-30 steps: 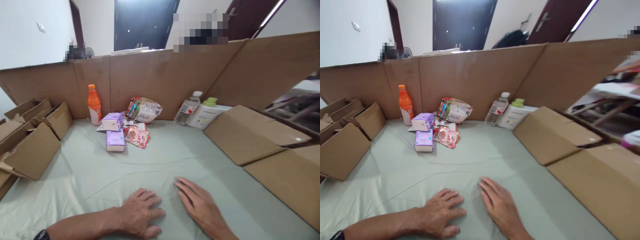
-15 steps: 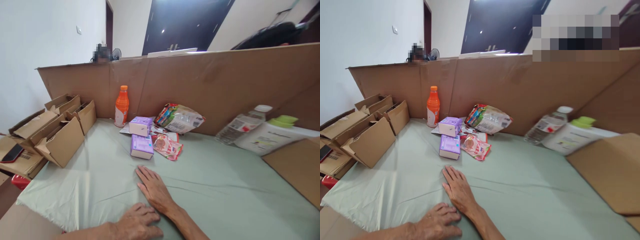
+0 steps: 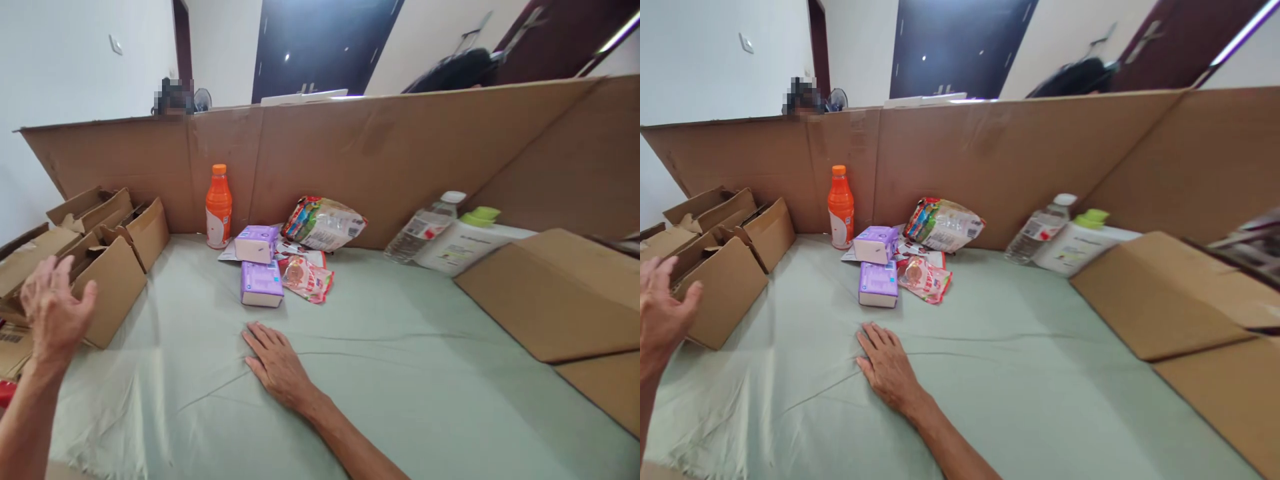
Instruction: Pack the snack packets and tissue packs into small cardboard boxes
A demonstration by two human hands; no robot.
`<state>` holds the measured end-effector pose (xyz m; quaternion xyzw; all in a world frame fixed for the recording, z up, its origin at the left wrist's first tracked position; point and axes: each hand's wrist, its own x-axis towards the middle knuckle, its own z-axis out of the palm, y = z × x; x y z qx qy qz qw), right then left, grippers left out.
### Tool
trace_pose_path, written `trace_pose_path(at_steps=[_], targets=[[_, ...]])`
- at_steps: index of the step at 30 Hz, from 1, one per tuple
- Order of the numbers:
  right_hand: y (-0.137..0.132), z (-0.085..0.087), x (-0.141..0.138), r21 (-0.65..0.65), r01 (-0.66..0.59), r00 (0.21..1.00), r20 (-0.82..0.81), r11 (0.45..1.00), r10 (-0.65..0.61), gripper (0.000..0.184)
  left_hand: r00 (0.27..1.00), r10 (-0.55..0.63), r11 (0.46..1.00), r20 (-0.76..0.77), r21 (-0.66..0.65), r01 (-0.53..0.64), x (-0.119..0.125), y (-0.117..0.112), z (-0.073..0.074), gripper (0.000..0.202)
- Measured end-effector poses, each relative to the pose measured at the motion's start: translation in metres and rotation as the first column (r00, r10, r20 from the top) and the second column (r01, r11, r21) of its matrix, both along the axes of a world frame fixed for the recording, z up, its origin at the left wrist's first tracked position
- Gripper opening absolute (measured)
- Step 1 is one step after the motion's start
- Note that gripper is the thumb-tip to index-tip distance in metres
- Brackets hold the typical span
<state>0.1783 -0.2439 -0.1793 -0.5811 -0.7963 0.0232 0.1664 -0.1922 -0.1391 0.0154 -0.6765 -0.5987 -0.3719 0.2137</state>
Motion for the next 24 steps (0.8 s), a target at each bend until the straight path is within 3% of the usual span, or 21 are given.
trace_pose_path(at_steps=[2,5,9,12,15,18,21,22,24], targets=[[0.000,0.002,0.000,-0.004,0.002,1.000,-0.024,1.000,-0.002,0.049,0.993,0.104,0.980,0.063,-0.174,-0.091,-0.017,0.004,0.013,0.052],[0.001,0.005,-0.002,-0.012,0.008,0.998,-0.064,1.000,-0.008,0.048,0.985,0.094,0.945,0.143,-0.324,-0.044,-0.023,0.001,0.018,0.038],[0.003,0.004,-0.001,0.017,0.012,0.961,-0.278,1.000,-0.006,0.043,0.976,-0.038,0.913,0.213,-0.390,0.121,-0.008,-0.016,0.009,0.035],[0.006,-0.002,0.006,0.065,0.091,0.798,-0.602,0.994,-0.034,0.031,0.928,-0.286,0.867,0.237,-0.349,0.357,0.011,-0.036,-0.001,0.034],[0.008,-0.006,0.018,0.032,0.206,0.641,-0.760,0.978,-0.110,0.034,0.791,-0.588,0.731,0.171,-0.306,0.610,0.040,-0.062,-0.007,0.020],[0.007,-0.005,0.031,-0.047,0.271,0.523,-0.831,0.961,-0.188,0.045,0.583,-0.804,0.515,0.117,-0.352,0.782,0.074,-0.090,-0.006,0.016],[0.005,0.000,0.042,-0.137,0.274,0.420,-0.873,0.952,-0.247,0.053,0.407,-0.905,0.325,0.127,-0.412,0.851,0.102,-0.110,0.000,0.018],[0.004,0.002,0.044,-0.162,0.263,0.395,-0.881,0.951,-0.260,0.055,0.375,-0.918,0.288,0.132,-0.430,0.856,0.107,-0.113,0.001,0.018],[0.001,0.007,0.047,-0.202,0.228,0.355,-0.894,0.952,-0.275,0.057,0.352,-0.927,0.263,0.128,-0.446,0.856,0.114,-0.117,0.003,0.016]])
